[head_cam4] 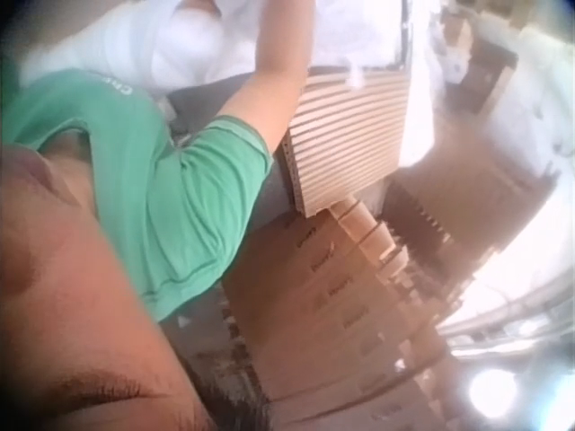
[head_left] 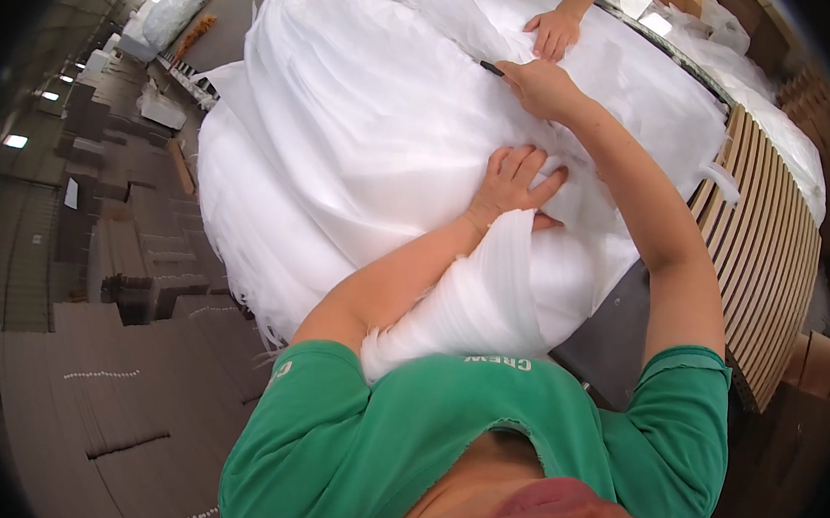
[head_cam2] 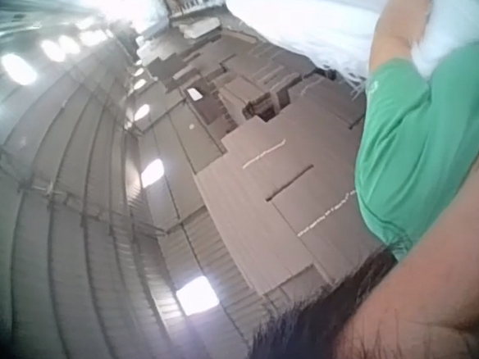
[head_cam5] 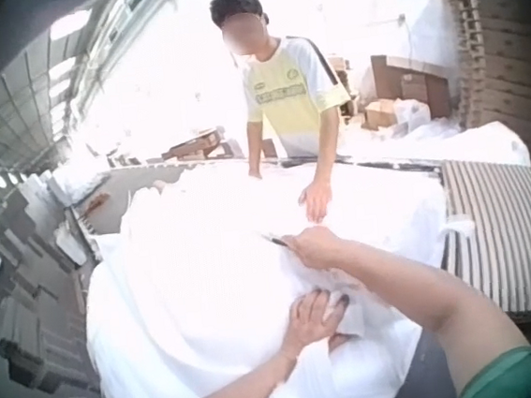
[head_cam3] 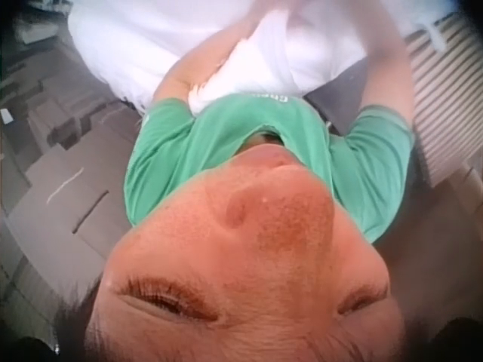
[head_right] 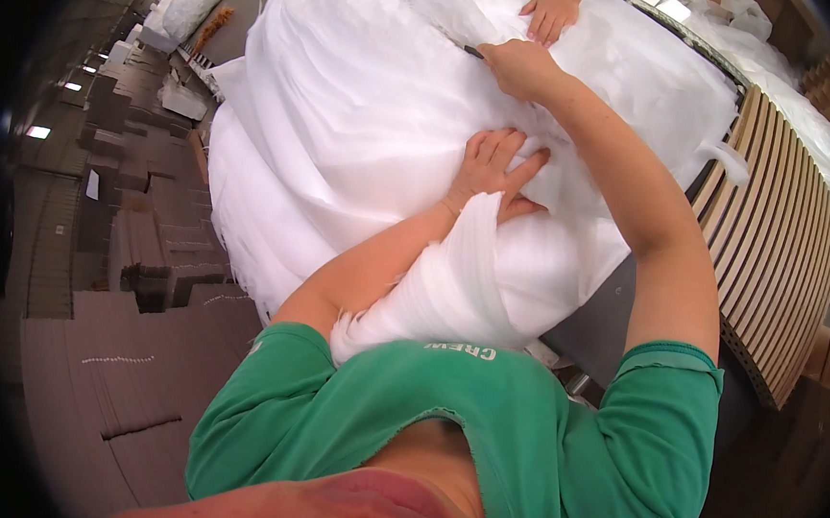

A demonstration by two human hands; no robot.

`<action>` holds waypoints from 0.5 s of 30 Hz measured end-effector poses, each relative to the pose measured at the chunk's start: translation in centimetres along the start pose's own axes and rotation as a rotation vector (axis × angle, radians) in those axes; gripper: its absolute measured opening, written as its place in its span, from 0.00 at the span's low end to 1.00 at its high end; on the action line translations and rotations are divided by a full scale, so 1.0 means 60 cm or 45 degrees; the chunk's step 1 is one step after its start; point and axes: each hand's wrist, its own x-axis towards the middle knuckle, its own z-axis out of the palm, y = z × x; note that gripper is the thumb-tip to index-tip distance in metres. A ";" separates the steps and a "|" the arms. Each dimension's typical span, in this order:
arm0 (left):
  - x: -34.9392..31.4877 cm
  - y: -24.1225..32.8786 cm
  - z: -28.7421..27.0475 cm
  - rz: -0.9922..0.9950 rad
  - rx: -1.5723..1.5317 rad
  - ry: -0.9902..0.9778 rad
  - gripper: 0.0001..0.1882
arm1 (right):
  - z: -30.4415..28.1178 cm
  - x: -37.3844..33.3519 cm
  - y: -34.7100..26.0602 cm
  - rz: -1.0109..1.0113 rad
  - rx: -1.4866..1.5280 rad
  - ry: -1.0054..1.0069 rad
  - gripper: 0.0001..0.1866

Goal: The person unrolls large sheets of white foam and plastic wrap on a workbench, cutting the material with a blade and separating it from a cardboard tube with the help of another person.

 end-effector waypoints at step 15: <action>-0.008 -0.010 0.008 -0.013 -0.012 -0.087 0.36 | -0.099 -0.459 0.036 0.005 -0.367 -0.099 0.26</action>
